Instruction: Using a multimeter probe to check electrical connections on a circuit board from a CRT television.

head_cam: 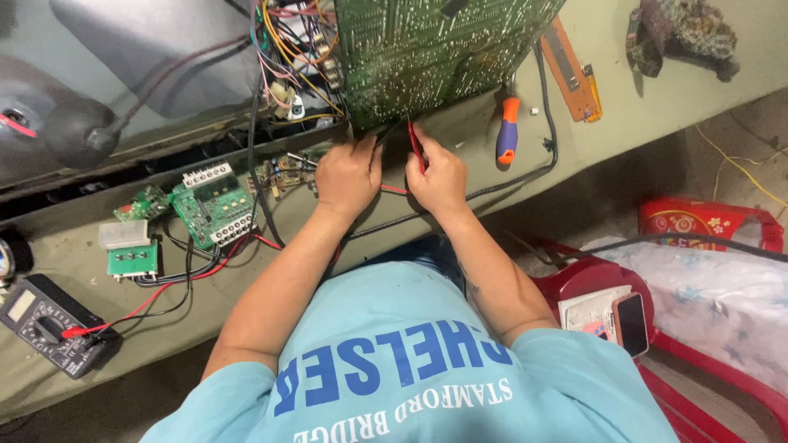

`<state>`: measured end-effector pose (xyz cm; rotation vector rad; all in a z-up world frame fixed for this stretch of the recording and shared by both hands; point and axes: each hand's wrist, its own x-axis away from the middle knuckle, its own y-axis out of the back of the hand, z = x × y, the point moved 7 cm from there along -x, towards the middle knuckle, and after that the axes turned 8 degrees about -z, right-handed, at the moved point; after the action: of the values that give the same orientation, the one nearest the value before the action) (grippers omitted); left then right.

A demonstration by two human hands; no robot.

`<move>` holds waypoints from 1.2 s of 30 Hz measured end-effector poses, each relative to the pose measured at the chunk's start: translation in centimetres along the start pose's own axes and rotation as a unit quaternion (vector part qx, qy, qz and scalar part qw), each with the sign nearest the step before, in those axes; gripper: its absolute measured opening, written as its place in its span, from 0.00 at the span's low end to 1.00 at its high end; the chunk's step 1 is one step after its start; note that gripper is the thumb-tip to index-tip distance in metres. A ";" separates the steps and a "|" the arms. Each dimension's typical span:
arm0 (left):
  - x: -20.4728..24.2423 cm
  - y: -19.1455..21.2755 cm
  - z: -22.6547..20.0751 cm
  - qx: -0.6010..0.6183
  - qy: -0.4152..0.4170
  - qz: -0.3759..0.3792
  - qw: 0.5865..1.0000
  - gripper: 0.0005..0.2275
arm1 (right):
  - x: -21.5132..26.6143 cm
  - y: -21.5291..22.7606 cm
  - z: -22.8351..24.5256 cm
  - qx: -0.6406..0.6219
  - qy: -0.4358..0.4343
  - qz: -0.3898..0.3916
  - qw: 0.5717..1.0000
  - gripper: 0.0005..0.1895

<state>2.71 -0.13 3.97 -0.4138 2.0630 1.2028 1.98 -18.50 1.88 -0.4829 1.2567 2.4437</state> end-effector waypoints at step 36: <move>-0.2 -1.1 0.0 0.001 0.026 0.032 0.999 0.06 | -0.1 -0.1 -0.8 -0.007 -0.036 0.008 0.999 0.26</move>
<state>3.50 -0.75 3.39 -0.3831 2.1362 1.2397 2.23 -19.13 1.45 -0.3866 1.2201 2.4606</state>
